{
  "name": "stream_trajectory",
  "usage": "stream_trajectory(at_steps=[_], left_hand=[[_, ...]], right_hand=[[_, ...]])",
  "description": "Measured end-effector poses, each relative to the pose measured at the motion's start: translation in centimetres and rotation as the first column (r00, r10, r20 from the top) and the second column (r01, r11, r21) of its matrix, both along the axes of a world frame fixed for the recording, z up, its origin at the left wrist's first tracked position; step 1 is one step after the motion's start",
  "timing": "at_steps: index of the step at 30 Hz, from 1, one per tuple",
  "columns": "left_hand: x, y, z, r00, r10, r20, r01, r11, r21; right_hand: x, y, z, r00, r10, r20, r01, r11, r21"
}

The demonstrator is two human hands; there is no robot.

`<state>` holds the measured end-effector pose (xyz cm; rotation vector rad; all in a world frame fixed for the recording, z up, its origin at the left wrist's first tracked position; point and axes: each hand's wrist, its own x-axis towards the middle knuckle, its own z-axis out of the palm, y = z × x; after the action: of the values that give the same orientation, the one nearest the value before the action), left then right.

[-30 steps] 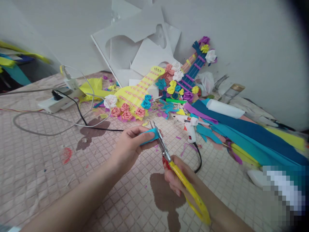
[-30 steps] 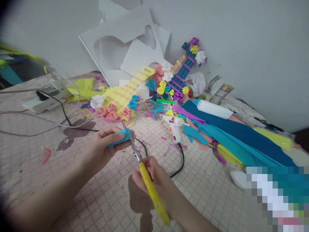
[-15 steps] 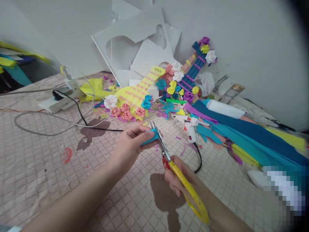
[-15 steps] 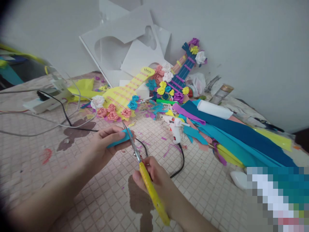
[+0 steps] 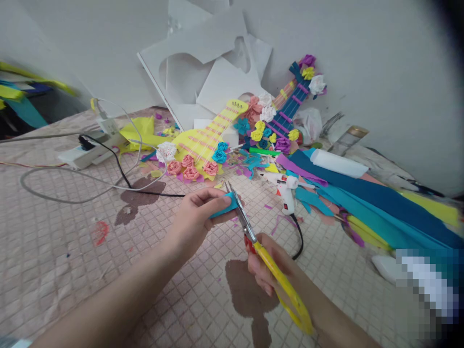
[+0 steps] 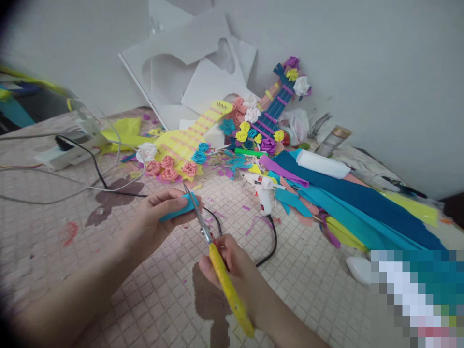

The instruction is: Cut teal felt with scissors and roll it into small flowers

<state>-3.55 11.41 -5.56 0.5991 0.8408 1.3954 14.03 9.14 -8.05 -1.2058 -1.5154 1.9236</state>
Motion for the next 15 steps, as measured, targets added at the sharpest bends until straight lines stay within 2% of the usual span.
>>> stream_trajectory(at_steps=[15], left_hand=[[0.0,0.1,-0.07,1.0,-0.008,0.023,0.008,1.0,-0.007]], right_hand=[[0.09,0.08,-0.26,0.998,-0.019,-0.062,0.018,1.0,-0.007]])
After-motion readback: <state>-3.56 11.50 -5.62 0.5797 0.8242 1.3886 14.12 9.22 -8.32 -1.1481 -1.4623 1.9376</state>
